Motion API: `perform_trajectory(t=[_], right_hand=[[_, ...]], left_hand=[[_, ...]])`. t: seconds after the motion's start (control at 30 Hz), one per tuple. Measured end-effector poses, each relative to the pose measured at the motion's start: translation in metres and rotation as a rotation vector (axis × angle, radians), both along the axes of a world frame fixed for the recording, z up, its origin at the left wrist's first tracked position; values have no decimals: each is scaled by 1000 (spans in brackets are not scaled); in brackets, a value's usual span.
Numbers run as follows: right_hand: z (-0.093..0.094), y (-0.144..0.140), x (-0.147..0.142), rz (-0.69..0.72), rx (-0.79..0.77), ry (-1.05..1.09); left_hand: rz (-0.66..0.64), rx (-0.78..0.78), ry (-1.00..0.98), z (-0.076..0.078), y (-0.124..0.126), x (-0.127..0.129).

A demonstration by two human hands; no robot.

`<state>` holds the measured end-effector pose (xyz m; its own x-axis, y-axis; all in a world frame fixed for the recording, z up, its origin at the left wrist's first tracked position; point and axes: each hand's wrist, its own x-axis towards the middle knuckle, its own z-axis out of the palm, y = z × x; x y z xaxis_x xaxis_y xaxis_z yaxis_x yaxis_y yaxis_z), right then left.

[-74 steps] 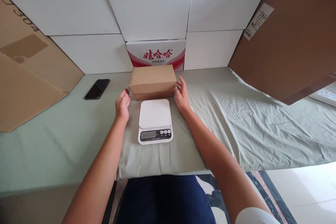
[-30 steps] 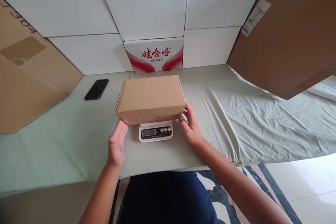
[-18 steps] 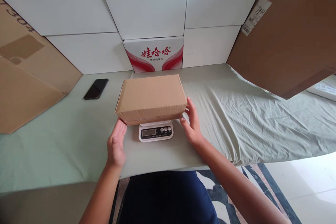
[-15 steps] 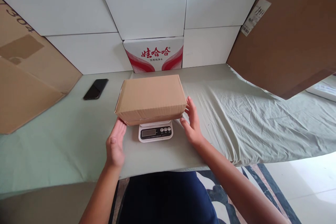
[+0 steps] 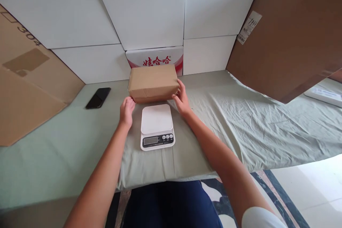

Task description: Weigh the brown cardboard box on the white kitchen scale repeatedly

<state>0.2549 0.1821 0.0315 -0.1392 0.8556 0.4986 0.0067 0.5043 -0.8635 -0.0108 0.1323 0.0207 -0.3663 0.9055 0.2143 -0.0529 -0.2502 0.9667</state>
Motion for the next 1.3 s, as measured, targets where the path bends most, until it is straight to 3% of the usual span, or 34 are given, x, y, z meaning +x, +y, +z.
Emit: perform_trajectory(t=[0.1,0.2,0.57,0.77,0.93,1.1,1.2,1.3], right_hand=[[-11,12,-6,0,-22,-27],[-16,11,-6,31,-38,-23],[-16,10,-1,28,-117,19],[-23,12,4,-13,-271,0],[-28,15,2,49,-134,-82],[-28,14,3,75,-28,-79],[-24,-2,8,75,45,-27],[-24,-33,18,36,64,-25]], left_hand=[[20,-46,-54,-19,15,1],[25,-53,-94,-28,16,-2],[31,-80,-96,-24,14,-7],[36,-75,-119,-25,2,-13],[-11,-105,-83,-26,5,-10],[-43,-42,-77,-18,3,-7],[-44,21,-50,-12,-15,-3],[-67,81,-3,-11,-52,0]])
